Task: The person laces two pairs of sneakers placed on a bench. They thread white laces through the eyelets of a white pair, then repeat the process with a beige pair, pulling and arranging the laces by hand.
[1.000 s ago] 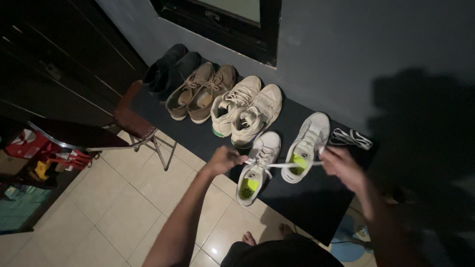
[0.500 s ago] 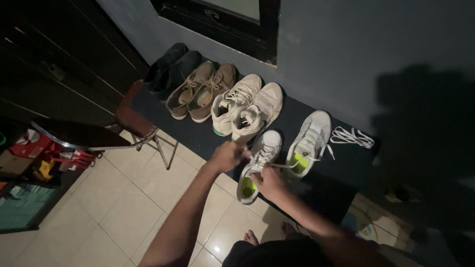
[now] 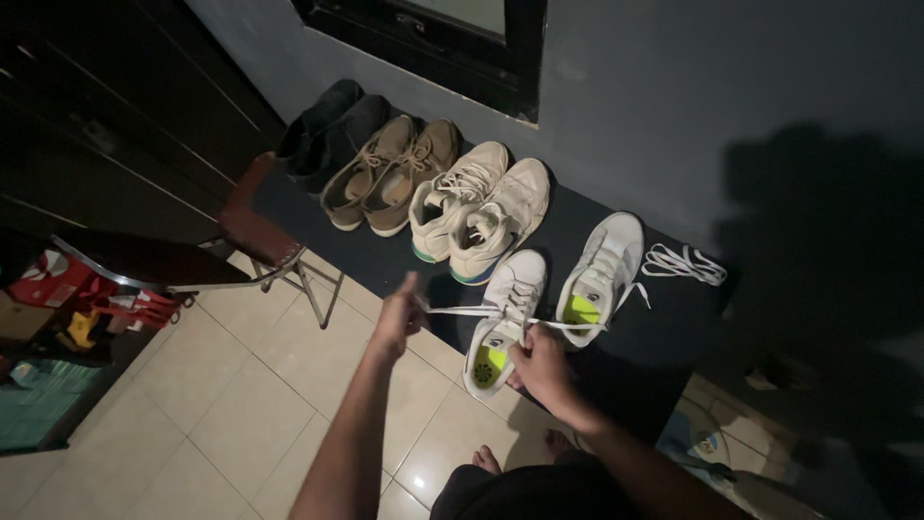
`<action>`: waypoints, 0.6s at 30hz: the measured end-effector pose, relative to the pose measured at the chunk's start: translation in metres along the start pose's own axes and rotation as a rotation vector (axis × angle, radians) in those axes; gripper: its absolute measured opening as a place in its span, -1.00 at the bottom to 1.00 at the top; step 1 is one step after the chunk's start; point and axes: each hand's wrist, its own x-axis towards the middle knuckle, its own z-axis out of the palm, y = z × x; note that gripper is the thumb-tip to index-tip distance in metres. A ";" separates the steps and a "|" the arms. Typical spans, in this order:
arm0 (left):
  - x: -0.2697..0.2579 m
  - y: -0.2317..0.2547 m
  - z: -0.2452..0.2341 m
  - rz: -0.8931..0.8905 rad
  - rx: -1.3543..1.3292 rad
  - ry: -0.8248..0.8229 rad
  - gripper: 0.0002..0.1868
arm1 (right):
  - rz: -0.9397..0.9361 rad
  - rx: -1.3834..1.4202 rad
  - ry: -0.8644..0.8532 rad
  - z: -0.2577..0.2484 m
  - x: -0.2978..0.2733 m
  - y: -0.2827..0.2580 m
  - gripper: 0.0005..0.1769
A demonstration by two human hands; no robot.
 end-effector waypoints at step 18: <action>-0.066 0.035 0.099 0.691 1.129 -0.353 -0.82 | 0.110 0.019 -0.090 0.007 -0.007 0.003 -0.69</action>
